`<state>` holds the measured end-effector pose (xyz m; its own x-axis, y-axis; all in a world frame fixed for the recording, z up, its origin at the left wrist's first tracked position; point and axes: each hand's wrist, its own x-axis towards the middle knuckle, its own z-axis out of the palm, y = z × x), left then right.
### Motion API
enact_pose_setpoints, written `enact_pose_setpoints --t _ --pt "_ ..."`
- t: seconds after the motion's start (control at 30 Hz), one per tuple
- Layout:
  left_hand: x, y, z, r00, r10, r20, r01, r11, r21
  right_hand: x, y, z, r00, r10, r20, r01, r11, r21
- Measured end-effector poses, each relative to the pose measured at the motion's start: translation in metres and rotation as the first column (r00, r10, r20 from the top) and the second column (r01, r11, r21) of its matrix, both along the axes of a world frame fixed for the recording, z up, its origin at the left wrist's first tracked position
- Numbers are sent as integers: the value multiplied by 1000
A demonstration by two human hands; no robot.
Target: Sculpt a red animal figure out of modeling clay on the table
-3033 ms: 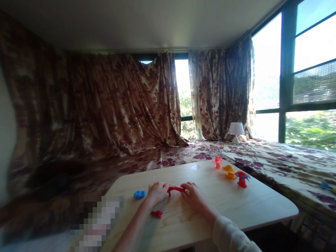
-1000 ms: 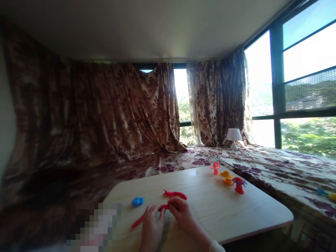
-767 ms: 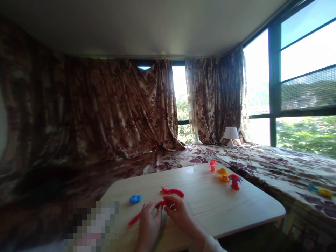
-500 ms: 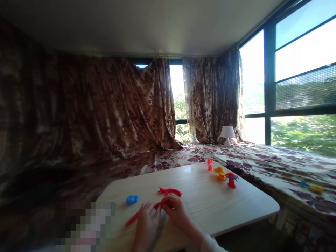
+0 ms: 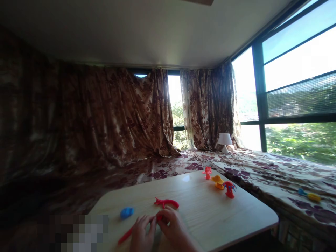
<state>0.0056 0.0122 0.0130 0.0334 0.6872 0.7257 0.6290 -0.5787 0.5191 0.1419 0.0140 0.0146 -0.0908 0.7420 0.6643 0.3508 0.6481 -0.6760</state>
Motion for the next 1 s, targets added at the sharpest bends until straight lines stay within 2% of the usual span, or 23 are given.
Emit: enact_pose_setpoints --t 0.33,0.5,0.83,1.0 --pt "-2 4 -2 1000 0 10 1 991 -131 0 4 0 997 -65 48 65 998 -1" --pt "2 0 1 999 5 43 3 983 -183 1 -1 3 1000 -11 27 11 1000 -1" --pt "5 -11 6 996 -2 89 23 971 -238 3 -1 2 996 8 89 -8 1000 -2" --pt "7 -10 4 993 55 102 -36 983 -182 4 4 -2 999 3 37 -3 1000 17"
